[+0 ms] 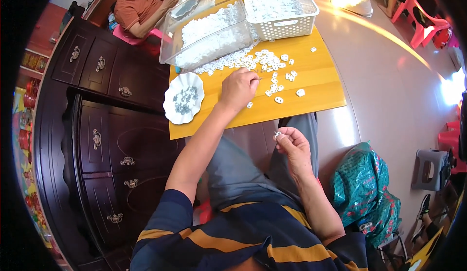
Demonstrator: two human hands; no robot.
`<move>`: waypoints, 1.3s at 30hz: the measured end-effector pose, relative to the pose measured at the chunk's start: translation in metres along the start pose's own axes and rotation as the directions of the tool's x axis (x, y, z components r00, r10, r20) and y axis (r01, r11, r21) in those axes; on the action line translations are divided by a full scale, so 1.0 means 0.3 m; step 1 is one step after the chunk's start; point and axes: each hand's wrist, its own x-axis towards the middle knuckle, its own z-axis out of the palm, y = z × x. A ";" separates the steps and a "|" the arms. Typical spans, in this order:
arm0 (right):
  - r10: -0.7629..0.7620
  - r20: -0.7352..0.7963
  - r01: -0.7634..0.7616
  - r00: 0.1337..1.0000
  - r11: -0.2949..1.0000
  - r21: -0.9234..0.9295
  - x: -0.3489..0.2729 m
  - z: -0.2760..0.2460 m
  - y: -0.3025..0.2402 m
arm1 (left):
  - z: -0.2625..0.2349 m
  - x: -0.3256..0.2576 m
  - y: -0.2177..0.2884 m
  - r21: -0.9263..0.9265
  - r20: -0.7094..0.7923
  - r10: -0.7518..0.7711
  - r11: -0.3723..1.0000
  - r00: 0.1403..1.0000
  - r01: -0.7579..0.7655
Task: Assembling small white plastic components by hand at a workbench.
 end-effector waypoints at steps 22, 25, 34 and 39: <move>0.010 0.022 -0.011 1.000 1.000 0.029 0.004 0.005 0.006 | -0.079 -0.067 0.081 -0.111 0.004 0.082 0.990 0.997 -0.081; 0.050 0.034 -0.050 0.998 0.999 0.010 0.000 0.009 -0.003 | -0.128 -0.171 0.177 -0.167 0.084 0.160 0.975 0.984 -0.144; 0.104 0.176 -0.099 0.979 0.994 -0.035 -0.016 0.007 0.011 | -0.221 -0.287 0.187 -0.240 0.186 0.249 0.950 0.951 -0.201; 0.110 0.222 -0.095 0.969 0.992 -0.078 -0.016 0.025 0.006 | -0.232 -0.300 0.153 -0.229 0.148 0.227 0.955 0.962 -0.190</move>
